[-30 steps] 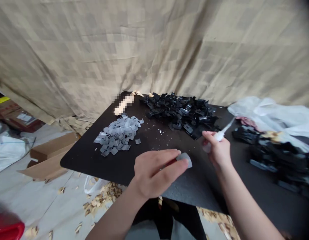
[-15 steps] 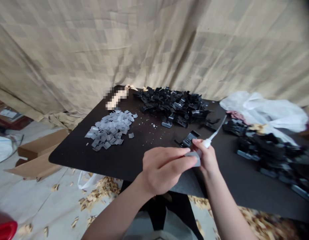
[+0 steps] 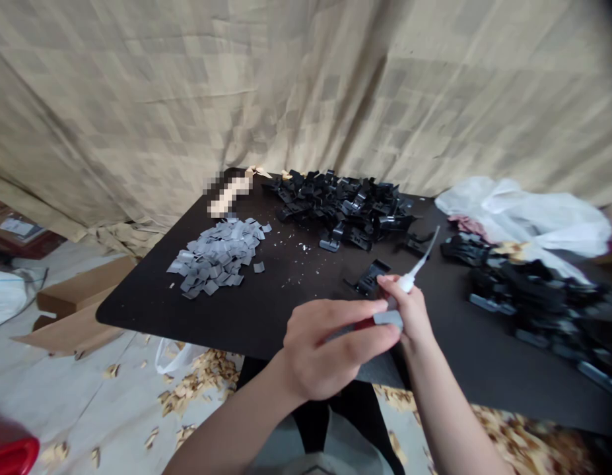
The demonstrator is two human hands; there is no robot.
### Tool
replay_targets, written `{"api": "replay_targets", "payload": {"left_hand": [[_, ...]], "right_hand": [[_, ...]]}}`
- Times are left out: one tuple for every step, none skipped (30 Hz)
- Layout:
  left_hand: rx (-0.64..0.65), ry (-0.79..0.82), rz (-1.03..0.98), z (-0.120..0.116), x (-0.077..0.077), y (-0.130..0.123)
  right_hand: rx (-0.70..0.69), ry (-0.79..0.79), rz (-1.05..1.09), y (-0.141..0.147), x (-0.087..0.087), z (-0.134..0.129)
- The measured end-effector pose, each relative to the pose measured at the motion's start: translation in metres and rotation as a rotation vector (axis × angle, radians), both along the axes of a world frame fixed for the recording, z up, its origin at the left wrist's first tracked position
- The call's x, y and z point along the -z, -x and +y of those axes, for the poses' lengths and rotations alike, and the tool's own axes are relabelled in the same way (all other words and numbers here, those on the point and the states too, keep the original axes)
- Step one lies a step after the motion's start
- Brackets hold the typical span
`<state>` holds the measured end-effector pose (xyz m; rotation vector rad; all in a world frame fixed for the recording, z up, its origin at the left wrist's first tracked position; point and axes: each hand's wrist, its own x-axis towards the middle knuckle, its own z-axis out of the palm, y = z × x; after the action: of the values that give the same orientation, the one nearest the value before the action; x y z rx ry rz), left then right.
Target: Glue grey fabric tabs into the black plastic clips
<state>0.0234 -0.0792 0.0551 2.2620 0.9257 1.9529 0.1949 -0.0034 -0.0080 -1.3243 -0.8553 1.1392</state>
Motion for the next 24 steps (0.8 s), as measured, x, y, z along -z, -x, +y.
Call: {"api": "replay_targets", "payload": {"left_hand": [[0.003,-0.011,-0.003,0.0,0.0,0.0],[0.007,-0.021,-0.009,0.0,0.0,0.0],[0.009,-0.028,-0.015,0.0,0.0,0.0],[0.011,-0.028,-0.025,0.0,0.001,0.0],[0.013,-0.022,-0.04,-0.001,0.002,-0.001],[0.018,-0.005,-0.062,-0.001,0.005,-0.002],[0.022,0.026,-0.095,-0.001,0.008,-0.003],[0.026,0.07,-0.14,-0.001,0.011,-0.005],[0.028,0.126,-0.203,-0.001,0.015,-0.008],[0.031,0.201,-0.278,-0.001,0.018,-0.01],[0.035,0.294,-0.361,-0.001,0.021,-0.013],[0.041,0.399,-0.443,0.0,0.024,-0.015],[0.046,0.5,-0.515,0.002,0.026,-0.017],[0.041,0.589,-0.568,0.004,0.028,-0.018],[0.022,0.657,-0.597,0.006,0.03,-0.019],[-0.012,0.705,-0.607,0.009,0.032,-0.019],[-0.051,0.738,-0.608,0.012,0.033,-0.018],[-0.08,0.767,-0.609,0.015,0.035,-0.016],[-0.092,0.797,-0.621,0.017,0.037,-0.015],[-0.078,0.833,-0.652,0.02,0.038,-0.014],[-0.041,0.869,-0.696,0.021,0.04,-0.013],[0.007,0.902,-0.747,0.023,0.041,-0.012],[0.055,0.935,-0.796,0.024,0.042,-0.012],[0.095,0.976,-0.834,0.024,0.042,-0.012]], "right_hand": [[-0.004,0.0,0.007,0.0,0.001,0.0],[-0.01,0.0,0.016,-0.001,0.001,0.0],[-0.017,-0.002,0.025,-0.001,0.002,0.0],[-0.023,-0.003,0.032,-0.002,0.003,0.0],[-0.03,-0.006,0.039,-0.002,0.005,0.0],[-0.037,-0.011,0.046,-0.003,0.006,0.001],[-0.043,-0.017,0.053,-0.003,0.008,0.001],[-0.051,-0.024,0.061,-0.004,0.01,0.001],[-0.059,-0.031,0.069,-0.004,0.012,0.002],[-0.067,-0.037,0.077,-0.005,0.013,0.002],[-0.074,-0.041,0.084,-0.005,0.015,0.002],[-0.077,-0.044,0.088,-0.006,0.016,0.002],[-0.079,-0.044,0.092,-0.006,0.017,0.003],[-0.08,-0.044,0.095,-0.006,0.017,0.003],[-0.08,-0.044,0.097,-0.006,0.017,0.003],[-0.079,-0.043,0.098,-0.006,0.017,0.003],[-0.078,-0.043,0.1,-0.006,0.017,0.003],[-0.077,-0.043,0.101,-0.006,0.016,0.003],[-0.074,-0.043,0.102,-0.006,0.016,0.003],[-0.072,-0.044,0.104,-0.006,0.016,0.003],[-0.071,-0.045,0.106,-0.006,0.016,0.003],[-0.069,-0.047,0.108,-0.006,0.016,0.002],[-0.069,-0.047,0.111,-0.006,0.016,0.002],[-0.071,-0.047,0.114,-0.006,0.016,0.002]]}}
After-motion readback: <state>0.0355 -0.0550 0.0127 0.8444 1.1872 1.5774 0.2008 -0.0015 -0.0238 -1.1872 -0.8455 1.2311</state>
